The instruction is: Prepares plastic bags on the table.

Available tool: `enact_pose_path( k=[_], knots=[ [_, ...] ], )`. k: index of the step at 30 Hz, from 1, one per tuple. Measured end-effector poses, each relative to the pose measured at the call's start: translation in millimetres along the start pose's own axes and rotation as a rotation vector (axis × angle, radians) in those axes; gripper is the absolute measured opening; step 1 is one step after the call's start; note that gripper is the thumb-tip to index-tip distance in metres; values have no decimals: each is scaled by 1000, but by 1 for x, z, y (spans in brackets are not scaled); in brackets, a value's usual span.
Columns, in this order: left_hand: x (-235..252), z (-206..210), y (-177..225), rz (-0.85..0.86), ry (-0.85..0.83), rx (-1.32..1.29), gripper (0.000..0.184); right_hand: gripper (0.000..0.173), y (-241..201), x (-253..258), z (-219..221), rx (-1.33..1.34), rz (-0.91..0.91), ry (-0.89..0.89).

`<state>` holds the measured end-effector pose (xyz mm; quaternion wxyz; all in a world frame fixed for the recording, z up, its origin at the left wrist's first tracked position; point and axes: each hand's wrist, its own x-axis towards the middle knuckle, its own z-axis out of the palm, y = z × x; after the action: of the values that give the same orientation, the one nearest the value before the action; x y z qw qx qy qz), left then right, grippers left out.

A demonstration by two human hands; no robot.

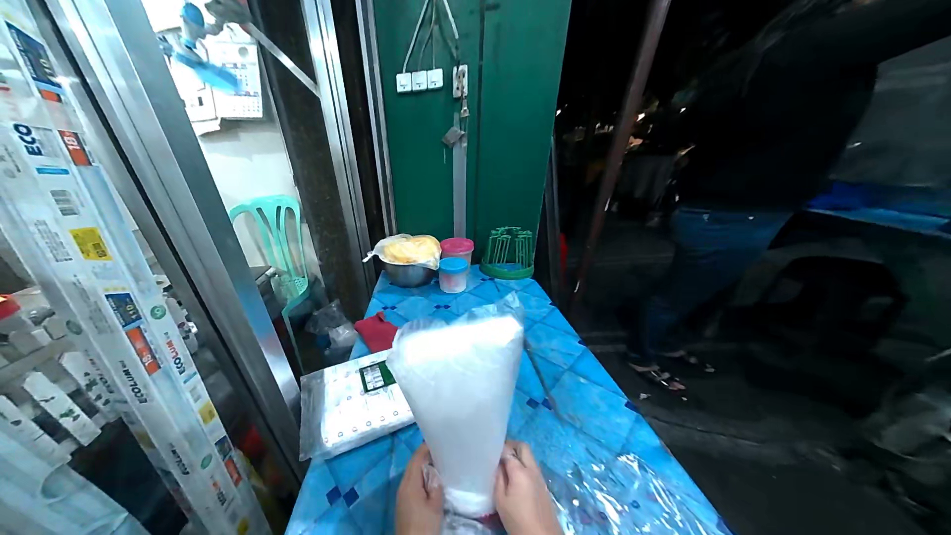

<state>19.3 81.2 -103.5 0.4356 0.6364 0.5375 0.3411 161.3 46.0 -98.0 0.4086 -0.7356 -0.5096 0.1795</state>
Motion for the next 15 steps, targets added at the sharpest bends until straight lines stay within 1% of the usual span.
enact_pose_path(
  k=[3, 5, 6, 7, 8, 10, 11, 13, 14, 15],
  knots=[
    [8, -13, 7, -80, -111, 173, 51, 32, 12, 1, 4, -82, -6, -18],
    [9, -22, 14, -120, -186, 302, 50, 34, 10, 2, -5, -132, 33, -111],
    [6, -25, 16, -110, -182, 313, 50, 35, 8, 2, -11, -153, 68, -165],
    [2, -26, 14, -67, -124, 271, 49, 35, 5, 0, -18, -157, 103, -203],
    [-4, -26, 10, 1, -25, 184, 45, 35, 3, -3, -24, -144, 126, -220],
    [-14, -28, 6, 146, 167, -25, 39, 33, -1, -16, -34, -79, 99, -202],
    [-19, -30, 11, 187, 227, -117, 35, 31, -4, -24, -39, -23, 59, -199],
    [-31, -36, 28, 288, 262, -299, 33, 32, -13, -36, -48, 140, -49, -258],
    [-37, -39, 36, 354, 237, -372, 33, 37, -20, -39, -54, 249, -93, -328],
    [-42, -41, 42, 425, 199, -428, 32, 48, -27, -41, -58, 349, -150, -393]
  ],
)
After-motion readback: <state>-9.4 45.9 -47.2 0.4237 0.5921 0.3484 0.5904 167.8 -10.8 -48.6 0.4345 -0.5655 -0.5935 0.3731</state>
